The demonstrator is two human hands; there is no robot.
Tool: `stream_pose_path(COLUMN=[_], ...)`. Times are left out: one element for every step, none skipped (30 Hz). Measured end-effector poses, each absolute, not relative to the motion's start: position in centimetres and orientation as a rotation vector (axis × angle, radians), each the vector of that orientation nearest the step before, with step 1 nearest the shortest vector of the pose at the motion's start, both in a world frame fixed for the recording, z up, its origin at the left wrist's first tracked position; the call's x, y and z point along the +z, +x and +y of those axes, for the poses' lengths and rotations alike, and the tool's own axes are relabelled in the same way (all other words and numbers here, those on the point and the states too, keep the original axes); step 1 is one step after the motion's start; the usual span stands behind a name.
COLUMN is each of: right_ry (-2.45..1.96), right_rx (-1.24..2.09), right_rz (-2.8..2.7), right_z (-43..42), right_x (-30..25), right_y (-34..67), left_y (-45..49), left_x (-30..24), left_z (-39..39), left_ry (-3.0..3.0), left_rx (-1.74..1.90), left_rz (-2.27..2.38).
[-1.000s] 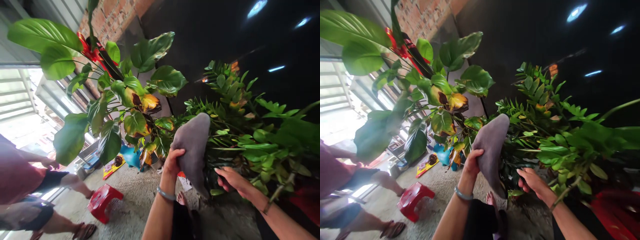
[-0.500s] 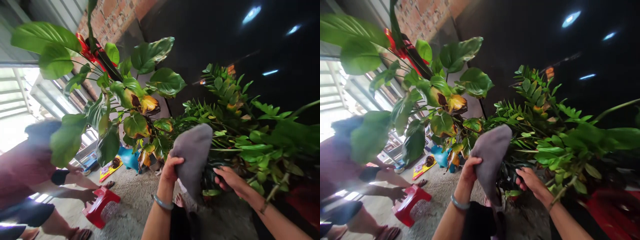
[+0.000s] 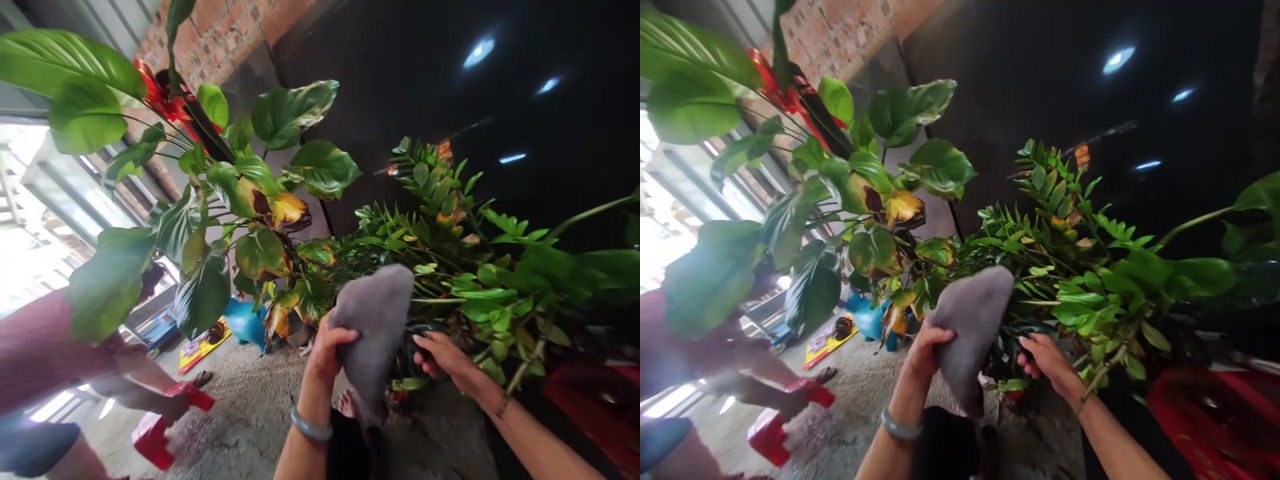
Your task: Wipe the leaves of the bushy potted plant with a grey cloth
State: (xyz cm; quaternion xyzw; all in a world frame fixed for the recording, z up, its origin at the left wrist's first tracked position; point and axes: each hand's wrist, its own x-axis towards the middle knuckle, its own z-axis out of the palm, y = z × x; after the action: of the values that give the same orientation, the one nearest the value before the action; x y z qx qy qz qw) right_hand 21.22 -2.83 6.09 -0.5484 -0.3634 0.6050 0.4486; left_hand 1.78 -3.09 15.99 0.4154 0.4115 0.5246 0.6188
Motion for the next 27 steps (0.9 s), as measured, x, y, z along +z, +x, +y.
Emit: stream_pose_path(right_ry=[-1.353, -1.352, -1.353, -1.359, -1.365, -1.373, -1.378, -1.382, -1.382, -1.38, -1.377, -1.375, -1.374, -1.374, -1.375, -1.377, -1.379, -1.381, -1.383, -1.386, -1.391, -1.397, -1.404, -1.411, -1.416, -1.42, -1.422], right_rx=[1.498, 1.5, 1.501, 1.502, 1.502, 1.5, 1.497, 1.493, 1.487, 1.48, 1.474, 1.469, 1.466, 1.464, 1.464, 1.464, 1.467, 1.469, 1.472, 1.475, 1.477, 1.478, 1.477, 1.475, 1.472, 1.468, 1.464], right_rz=[-0.897, -0.896, -0.894, -0.892, -0.891, -0.89, -0.891, -0.891, -0.891, -0.89, -0.887, -0.882, -0.876, -0.872, -0.868, -0.865, -0.862, -0.861, -0.859, -0.857, -0.855, -0.853, -0.85, -0.847, -0.845, -0.845, -0.846], right_z=[-2.8, -2.8, -2.7, -2.7, -2.7, -2.6, -2.6, -2.6, -2.6, -2.6, -2.6, -2.5, -2.5, -2.5, -2.5, -2.5, -2.5, -2.5, -2.5, -2.6, -2.6, -2.7, -2.7, -2.8, -2.8, -2.8, -2.8], right_x=[6.1, 6.1, 6.0, 5.9, 5.8, 5.7, 5.5, 5.4, 5.3, 5.3, 5.3, 5.3, 5.3, 5.4, 5.4, 5.4, 5.5, 5.5, 5.4, 5.4, 5.4, 5.3, 5.3, 5.3, 5.3, 5.3, 5.4], right_y=[21.1, 21.0, 20.9, 20.9, 21.0, 21.0, 21.1, 21.2, 21.3, 21.4, 21.5, 21.4, 21.4, 21.3, 21.2, 21.1, 21.0, 20.9, 20.9, 20.9, 21.0, 21.1, 21.1, 21.2, 21.3, 21.3, 21.3], left_y=[2.5, 3.2, 3.8, 4.1, 4.1, 3.8, 3.1, 2.1, 0.9, -0.3, -1.4, -2.4, -3.0, -3.3, -3.2, -2.9, -2.3, -1.7, -1.1, -0.7, -0.5, -0.4, -0.7, -1.1, -1.6, -2.1, -2.6], left_x=[16.1, 15.9, 15.4, 14.7, 13.9, 13.2, 12.6, 12.3, 12.2, 12.4, 12.8, 13.4, 14.0, 14.5, 14.8, 14.7, 14.4, 13.6, 12.7, 11.6, 10.7, 9.9, 9.5, 9.6, 10.2, 11.2, 12.5], left_z=[-2.6, -2.2, -2.1, -2.2, -2.6, -3.2, -4.0, -4.8, -5.5, -6.0, -6.3, -6.3, -6.1, -5.6, -5.1, -4.6, -4.3, -4.2, -4.3, -4.8, -5.5, -6.3, -7.2, -8.0, -8.6, -8.8, -8.6], left_ry=[0.934, 0.931, 0.953, 0.996, 1.052, 1.11, 1.159, 1.196, 1.213, 1.201, 1.168, 1.108, 1.025, 0.921, 0.812, 0.72, 0.663, 0.66, 0.708, 0.782, 0.856, 0.896, 0.915, 0.914, 0.902, 0.893, 0.894], left_rx=[1.279, 1.305, 1.277, 1.202, 1.095, 0.978, 0.879, 0.807, 0.784, 0.817, 0.88, 0.979, 1.106, 1.249, 1.396, 1.516, 1.587, 1.594, 1.535, 1.425, 1.292, 1.18, 1.105, 1.078, 1.102, 1.169, 1.265], left_rz=[0.975, 1.008, 1.045, 1.085, 1.128, 1.168, 1.198, 1.214, 1.204, 1.17, 1.129, 1.097, 1.089, 1.108, 1.15, 1.206, 1.269, 1.325, 1.367, 1.396, 1.401, 1.395, 1.376, 1.35, 1.329, 1.31, 1.295])
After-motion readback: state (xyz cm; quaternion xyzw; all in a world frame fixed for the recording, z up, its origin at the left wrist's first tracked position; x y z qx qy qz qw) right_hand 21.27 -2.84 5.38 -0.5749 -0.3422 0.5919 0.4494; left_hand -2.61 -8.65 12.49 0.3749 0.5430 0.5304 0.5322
